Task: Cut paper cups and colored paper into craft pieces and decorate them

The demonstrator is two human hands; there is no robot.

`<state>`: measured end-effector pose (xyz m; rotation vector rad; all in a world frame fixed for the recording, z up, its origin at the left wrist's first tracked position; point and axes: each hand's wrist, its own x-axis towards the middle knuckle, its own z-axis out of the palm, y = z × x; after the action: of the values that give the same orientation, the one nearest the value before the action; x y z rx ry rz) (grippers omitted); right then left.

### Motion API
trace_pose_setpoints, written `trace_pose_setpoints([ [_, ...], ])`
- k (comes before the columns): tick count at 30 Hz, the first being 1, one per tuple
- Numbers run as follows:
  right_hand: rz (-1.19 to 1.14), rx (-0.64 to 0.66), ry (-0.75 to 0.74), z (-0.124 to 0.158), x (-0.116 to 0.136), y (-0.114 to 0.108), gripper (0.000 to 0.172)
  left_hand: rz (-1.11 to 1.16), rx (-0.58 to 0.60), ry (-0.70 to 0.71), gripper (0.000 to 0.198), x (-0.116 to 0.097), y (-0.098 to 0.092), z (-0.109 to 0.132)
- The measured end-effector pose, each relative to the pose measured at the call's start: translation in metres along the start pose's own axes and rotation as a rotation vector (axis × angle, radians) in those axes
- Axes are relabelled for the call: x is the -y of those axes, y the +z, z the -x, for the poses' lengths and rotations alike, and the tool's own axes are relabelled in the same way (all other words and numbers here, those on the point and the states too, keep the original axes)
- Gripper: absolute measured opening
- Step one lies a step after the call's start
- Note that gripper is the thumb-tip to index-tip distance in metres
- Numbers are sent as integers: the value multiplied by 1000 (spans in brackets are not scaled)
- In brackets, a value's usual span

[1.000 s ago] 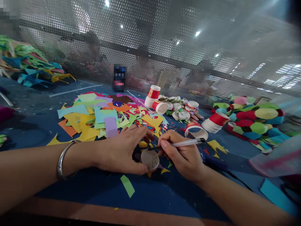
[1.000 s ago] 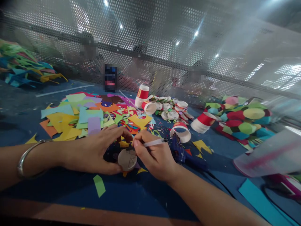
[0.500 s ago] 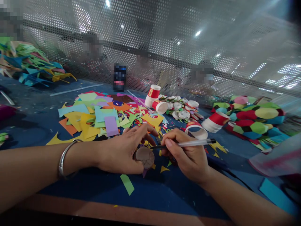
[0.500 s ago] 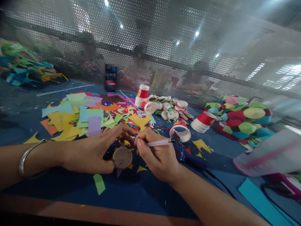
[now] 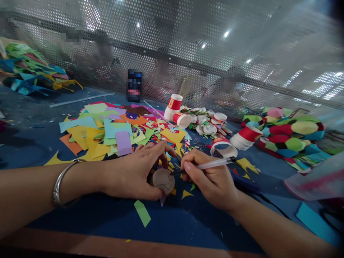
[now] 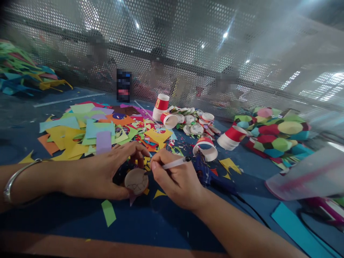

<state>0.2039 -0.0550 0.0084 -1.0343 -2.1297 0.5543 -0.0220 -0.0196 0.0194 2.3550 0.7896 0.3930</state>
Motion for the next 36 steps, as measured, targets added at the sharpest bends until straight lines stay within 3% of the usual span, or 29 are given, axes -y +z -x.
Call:
trace_pose_setpoints([
  [36,62,16,-1,-2,-3,4,20,11,1,-9,64,2,-2,-2],
])
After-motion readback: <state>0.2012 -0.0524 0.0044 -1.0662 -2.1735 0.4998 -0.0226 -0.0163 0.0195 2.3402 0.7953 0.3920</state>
